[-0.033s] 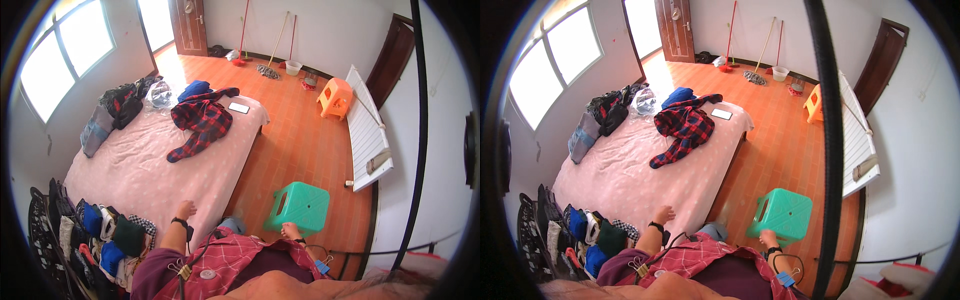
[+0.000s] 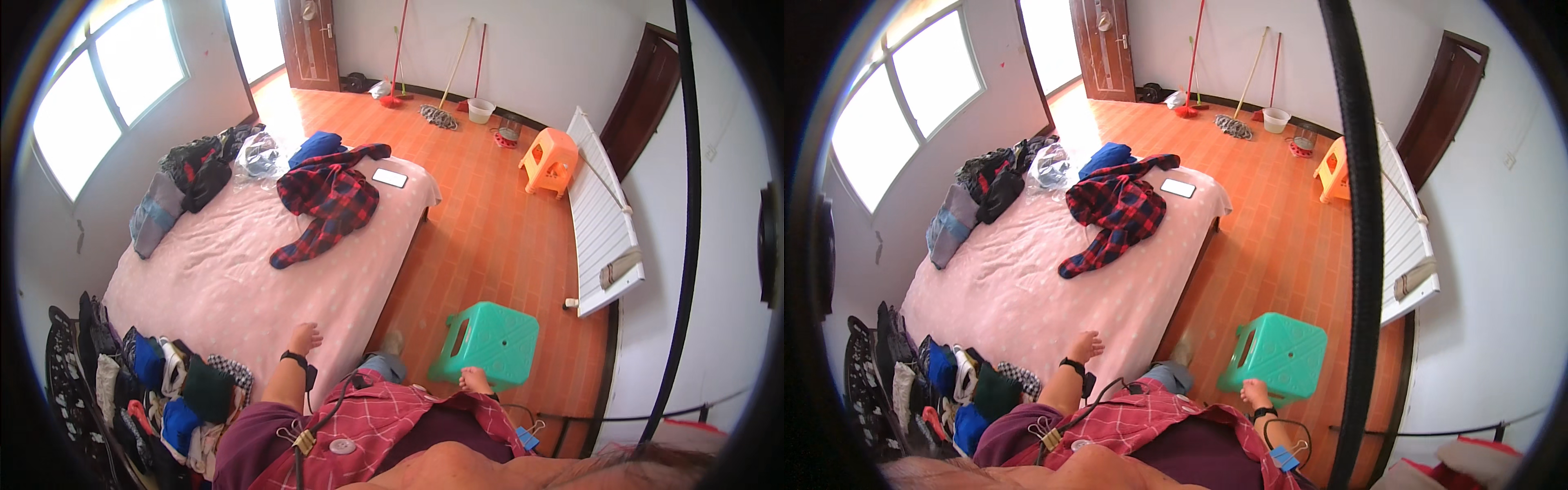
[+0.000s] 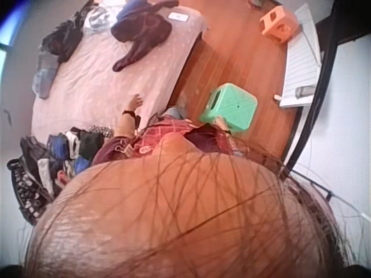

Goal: The person folds a plaid shirt by hand and places it on a stack of clothes, then takes a denim jacket and hangs it on a hanger.

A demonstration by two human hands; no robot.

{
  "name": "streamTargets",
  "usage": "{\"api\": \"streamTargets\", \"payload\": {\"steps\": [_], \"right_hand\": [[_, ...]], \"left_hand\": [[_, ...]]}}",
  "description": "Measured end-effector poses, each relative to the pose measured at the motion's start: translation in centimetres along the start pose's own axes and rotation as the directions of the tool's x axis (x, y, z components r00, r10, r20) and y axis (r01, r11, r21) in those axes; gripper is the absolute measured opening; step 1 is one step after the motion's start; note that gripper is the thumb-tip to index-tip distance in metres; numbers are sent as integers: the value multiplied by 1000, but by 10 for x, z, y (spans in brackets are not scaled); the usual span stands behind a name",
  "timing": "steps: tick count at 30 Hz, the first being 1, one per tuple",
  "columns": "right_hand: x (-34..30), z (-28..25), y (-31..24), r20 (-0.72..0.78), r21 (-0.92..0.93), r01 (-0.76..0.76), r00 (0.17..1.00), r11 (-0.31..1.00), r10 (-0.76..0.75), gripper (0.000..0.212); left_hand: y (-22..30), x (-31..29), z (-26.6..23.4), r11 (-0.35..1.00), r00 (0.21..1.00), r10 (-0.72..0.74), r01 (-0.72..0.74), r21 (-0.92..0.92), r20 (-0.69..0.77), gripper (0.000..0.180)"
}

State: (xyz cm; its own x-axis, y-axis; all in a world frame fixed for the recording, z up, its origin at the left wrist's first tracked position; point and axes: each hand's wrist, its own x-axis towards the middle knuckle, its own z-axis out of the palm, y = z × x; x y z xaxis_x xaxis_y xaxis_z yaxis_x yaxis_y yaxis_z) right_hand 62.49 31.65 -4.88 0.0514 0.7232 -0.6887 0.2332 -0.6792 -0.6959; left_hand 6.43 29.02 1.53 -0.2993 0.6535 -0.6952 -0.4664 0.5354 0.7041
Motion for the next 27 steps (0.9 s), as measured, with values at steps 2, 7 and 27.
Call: {"api": "streamTargets", "payload": {"steps": [2, 7, 27], "right_hand": [[44, -16, 10, 29, -83, 25, 999, 996, -23, 28], [176, -62, 33, 231, -925, 335, 870, 179, -436, 35], [538, -348, -430, -52, -179, -148, 989, 973, 141, 18]], "left_hand": [[35, 49, 42, 1000, 995, 20, -20, -5, -95, 57], [150, 202, 160, 994, 980, 86, -97, -51, -178, 71], [271, 453, 445, 907, 887, -37, -163, -389, -460, 30]]}}
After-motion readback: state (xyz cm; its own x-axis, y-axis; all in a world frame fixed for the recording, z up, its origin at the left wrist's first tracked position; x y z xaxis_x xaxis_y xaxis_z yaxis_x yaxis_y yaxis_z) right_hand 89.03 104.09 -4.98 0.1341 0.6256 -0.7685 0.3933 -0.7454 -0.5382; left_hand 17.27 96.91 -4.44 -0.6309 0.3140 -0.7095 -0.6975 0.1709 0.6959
